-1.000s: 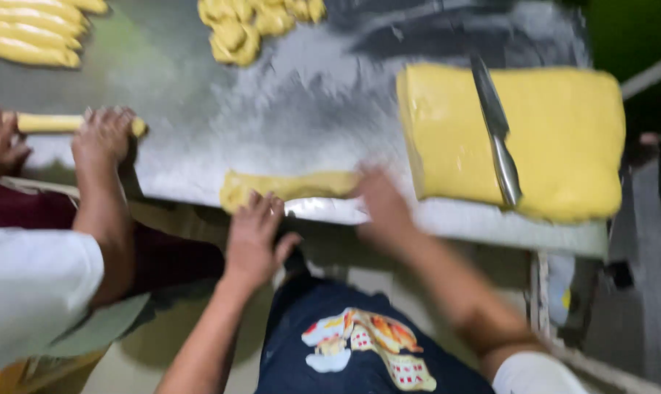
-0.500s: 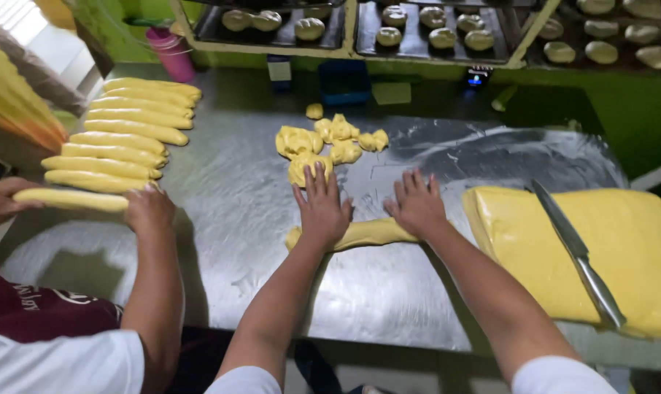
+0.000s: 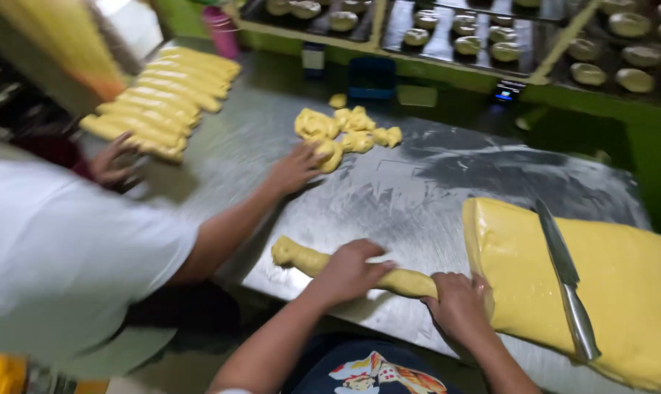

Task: Shape dough into small balls by cutting, weighing, and rolling on a metal surface.

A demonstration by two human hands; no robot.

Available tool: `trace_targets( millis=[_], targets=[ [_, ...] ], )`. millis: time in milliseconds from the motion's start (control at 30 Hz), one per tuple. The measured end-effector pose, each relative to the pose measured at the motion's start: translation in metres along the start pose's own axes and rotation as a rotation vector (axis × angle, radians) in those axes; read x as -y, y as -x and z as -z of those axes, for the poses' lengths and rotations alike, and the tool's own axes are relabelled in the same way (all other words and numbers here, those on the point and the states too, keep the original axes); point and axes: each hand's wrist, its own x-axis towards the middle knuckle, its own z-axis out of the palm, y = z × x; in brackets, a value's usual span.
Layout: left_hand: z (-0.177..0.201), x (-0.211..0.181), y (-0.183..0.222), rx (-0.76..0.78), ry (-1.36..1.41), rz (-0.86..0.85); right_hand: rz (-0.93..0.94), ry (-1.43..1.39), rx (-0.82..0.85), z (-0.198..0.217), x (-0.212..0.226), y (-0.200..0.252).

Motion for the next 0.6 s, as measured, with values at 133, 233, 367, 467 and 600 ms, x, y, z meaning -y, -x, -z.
trace_targets(
  millis=[133,233,367,467,600],
  targets=[
    [-0.058,-0.035,-0.020,-0.185,0.395,-0.123,0.544,-0.370,0.047,0.067,-0.002,-0.023],
    [-0.077,-0.052,-0.002,-0.209,0.790,-0.017,0.661,-0.561,-0.724,0.046,-0.010,-0.063],
    [-0.124,-0.022,0.016,-0.439,0.893,0.080,0.404,-1.669,-0.284,-0.039,0.021,-0.089],
    [-0.074,-0.044,0.042,-0.383,0.681,0.262,0.567,-1.433,-0.536,0.003,0.067,-0.054],
    [-0.076,-0.013,0.041,-0.294,0.535,0.227,0.646,-0.782,-0.656,0.022,0.088,-0.051]
  ],
)
